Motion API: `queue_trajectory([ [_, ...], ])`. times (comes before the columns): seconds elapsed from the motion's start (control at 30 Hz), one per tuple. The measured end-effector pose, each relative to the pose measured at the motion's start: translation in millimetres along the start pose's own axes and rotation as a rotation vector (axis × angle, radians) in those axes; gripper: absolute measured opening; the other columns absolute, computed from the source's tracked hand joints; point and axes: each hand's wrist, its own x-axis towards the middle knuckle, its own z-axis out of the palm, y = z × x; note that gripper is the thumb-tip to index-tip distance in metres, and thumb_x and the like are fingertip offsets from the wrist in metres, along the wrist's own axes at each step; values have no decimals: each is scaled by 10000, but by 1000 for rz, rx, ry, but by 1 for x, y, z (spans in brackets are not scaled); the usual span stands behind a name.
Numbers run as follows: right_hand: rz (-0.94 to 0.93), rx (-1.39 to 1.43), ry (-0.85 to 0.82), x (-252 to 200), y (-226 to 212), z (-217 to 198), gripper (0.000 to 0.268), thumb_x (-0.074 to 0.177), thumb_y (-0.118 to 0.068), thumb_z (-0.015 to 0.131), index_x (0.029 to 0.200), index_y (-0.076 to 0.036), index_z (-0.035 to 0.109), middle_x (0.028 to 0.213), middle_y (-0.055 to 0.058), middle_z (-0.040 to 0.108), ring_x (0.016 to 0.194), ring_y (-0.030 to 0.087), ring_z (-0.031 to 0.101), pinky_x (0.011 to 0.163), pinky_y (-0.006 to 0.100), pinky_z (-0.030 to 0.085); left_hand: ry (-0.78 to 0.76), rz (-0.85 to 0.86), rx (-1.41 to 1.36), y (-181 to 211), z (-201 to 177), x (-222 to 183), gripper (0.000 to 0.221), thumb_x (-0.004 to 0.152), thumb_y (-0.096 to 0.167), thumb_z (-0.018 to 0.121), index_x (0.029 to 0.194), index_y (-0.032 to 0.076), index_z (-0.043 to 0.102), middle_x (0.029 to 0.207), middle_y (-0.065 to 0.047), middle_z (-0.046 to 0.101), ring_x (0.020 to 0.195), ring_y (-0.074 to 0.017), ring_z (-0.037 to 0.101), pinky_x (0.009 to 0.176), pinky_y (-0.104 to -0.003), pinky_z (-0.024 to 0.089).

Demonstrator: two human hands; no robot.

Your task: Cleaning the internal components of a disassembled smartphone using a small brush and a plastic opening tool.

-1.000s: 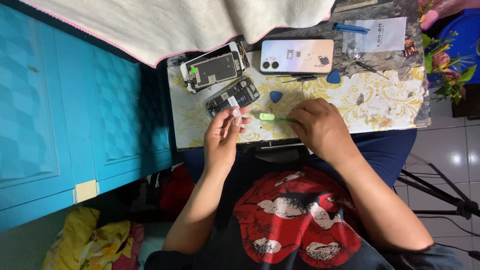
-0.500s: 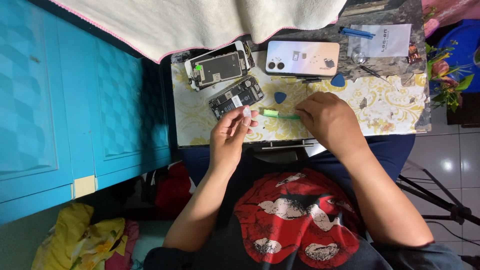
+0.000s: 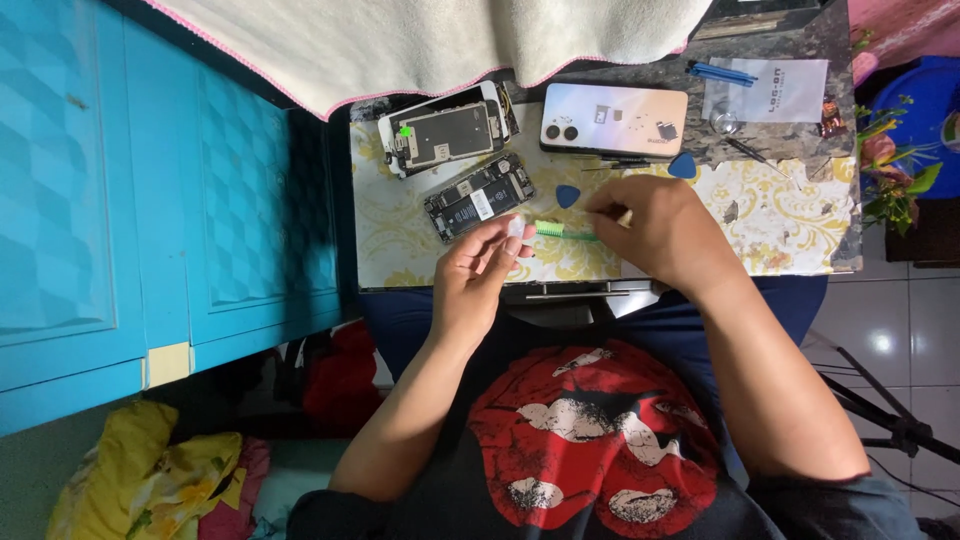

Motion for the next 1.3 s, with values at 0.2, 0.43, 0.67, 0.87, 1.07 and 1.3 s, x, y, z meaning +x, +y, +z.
queue_trajectory([
  [0.2,-236,485,12,9,-51,-30,180,830,76,757,1001,21,748,845,187,746,792,307,760,785,424,620,-27,1,-15,-1,6,-1,306,1002,116,681,1294,24,668,1130,-203,760,913,-153,738,809,-241,564],
  [0.43,-349,439,-38,16,-63,-36,185,847,115,749,1018,45,744,875,207,741,839,372,778,793,483,622,-30,5,-35,2,7,-5,316,1003,127,685,1304,33,671,1120,-210,761,902,-153,737,808,-254,560],
  [0.67,-369,410,-75,15,-64,-39,172,865,123,724,1020,50,745,873,225,741,857,404,774,800,511,610,-32,19,-29,6,5,-7,302,1005,130,683,1287,23,685,1068,-216,767,846,-120,713,800,-262,579],
  [0.87,-393,408,-73,12,-64,-37,152,876,105,734,1010,36,750,872,207,750,859,398,775,804,499,605,-37,11,-49,4,5,-9,293,1002,119,682,1276,17,692,1013,-216,772,774,-107,690,747,-261,598],
  [1.07,-418,412,-54,11,-63,-34,130,884,84,744,999,25,752,877,196,757,858,397,772,807,493,599,-30,-4,-182,-3,5,-8,292,1002,112,678,1272,1,689,1030,-234,763,766,-139,700,709,-266,582],
  [1.3,-524,231,34,11,-72,-29,100,866,9,776,963,20,754,795,177,734,758,379,725,751,458,577,-29,9,-168,-5,6,-5,300,968,102,724,1244,-14,704,979,-222,768,774,-154,701,706,-257,564],
])
